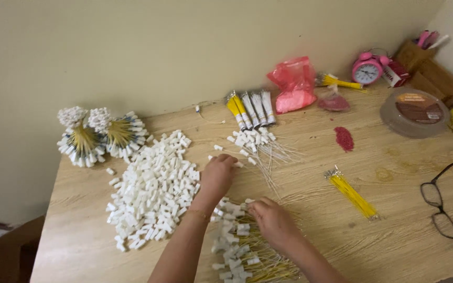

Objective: Assembling small white plastic components onto thin yellow sticks on a wooden desk

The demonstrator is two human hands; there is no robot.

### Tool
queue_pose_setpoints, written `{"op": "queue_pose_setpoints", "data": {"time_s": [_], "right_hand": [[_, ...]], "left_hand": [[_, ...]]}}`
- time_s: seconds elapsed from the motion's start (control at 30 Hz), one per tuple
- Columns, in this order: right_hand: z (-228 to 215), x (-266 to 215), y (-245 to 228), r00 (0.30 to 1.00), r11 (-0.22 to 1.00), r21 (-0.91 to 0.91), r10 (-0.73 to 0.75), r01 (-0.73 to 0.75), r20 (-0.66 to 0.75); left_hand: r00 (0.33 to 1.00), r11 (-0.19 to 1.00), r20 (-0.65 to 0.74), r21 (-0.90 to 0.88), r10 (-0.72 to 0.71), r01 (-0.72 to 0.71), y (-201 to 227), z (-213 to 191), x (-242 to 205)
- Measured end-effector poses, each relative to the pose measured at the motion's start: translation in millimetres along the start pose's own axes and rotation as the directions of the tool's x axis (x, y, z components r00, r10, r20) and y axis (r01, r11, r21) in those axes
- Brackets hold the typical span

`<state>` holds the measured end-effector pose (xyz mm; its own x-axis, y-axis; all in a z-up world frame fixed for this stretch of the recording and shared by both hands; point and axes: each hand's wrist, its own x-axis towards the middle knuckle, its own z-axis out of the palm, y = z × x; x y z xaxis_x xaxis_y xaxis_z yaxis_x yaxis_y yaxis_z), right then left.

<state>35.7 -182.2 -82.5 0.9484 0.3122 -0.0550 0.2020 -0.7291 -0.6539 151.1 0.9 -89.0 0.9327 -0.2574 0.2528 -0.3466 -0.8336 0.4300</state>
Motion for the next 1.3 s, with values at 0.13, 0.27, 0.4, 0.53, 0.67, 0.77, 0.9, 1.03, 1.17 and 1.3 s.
{"op": "queue_pose_setpoints", "data": {"time_s": [0.13,0.27,0.4,0.53,0.67,0.77,0.9,1.03,1.17,1.3], "right_hand": [[-41,-8,-31,0.994,0.976,0.188,0.113,-0.112,0.007],[-59,-10,-38,0.966,0.953,0.155,0.257,-0.259,0.034],[-69,-10,-47,0.978,0.941,0.292,0.196,-0.169,-0.065],[-79,-9,-57,0.965,0.862,0.5,0.2,-0.09,-0.171],[-81,-12,-59,0.962,0.861,0.508,0.121,0.022,-0.246],[-85,-18,-72,0.967,0.871,0.489,0.165,-0.05,-0.196],[-81,-24,-75,0.969,0.863,0.504,0.148,-0.031,-0.195],[-77,-26,-74,0.948,0.9,0.4,-0.042,0.173,-0.316],[-87,-37,-91,0.952,0.932,0.336,-0.031,0.138,-0.305],[-88,-41,-92,0.92,0.954,0.185,-0.158,0.236,-0.358]], "left_hand": [[0.886,0.942,0.449,0.332,-0.113,-0.048,31,-16,26],[0.968,0.961,0.25,0.266,0.01,-0.078,5,17,32],[0.992,0.99,0.059,0.084,0.112,-0.117,7,1,23],[0.993,0.918,0.067,-0.379,-0.1,0.118,40,-57,0],[0.988,0.896,-0.125,-0.443,-0.087,0.022,54,-88,-31],[0.952,0.812,-0.02,-0.527,-0.304,0.249,79,-120,-56],[0.871,0.567,0.178,-0.695,-0.459,0.441,100,-136,-82],[0.937,0.421,0.018,-0.89,-0.348,0.173,89,-97,-97],[0.89,0.215,0.177,-0.934,-0.419,0.287,106,-108,-102],[0.884,-0.069,0.258,-0.966,-0.389,0.251,101,-96,-105]]}}
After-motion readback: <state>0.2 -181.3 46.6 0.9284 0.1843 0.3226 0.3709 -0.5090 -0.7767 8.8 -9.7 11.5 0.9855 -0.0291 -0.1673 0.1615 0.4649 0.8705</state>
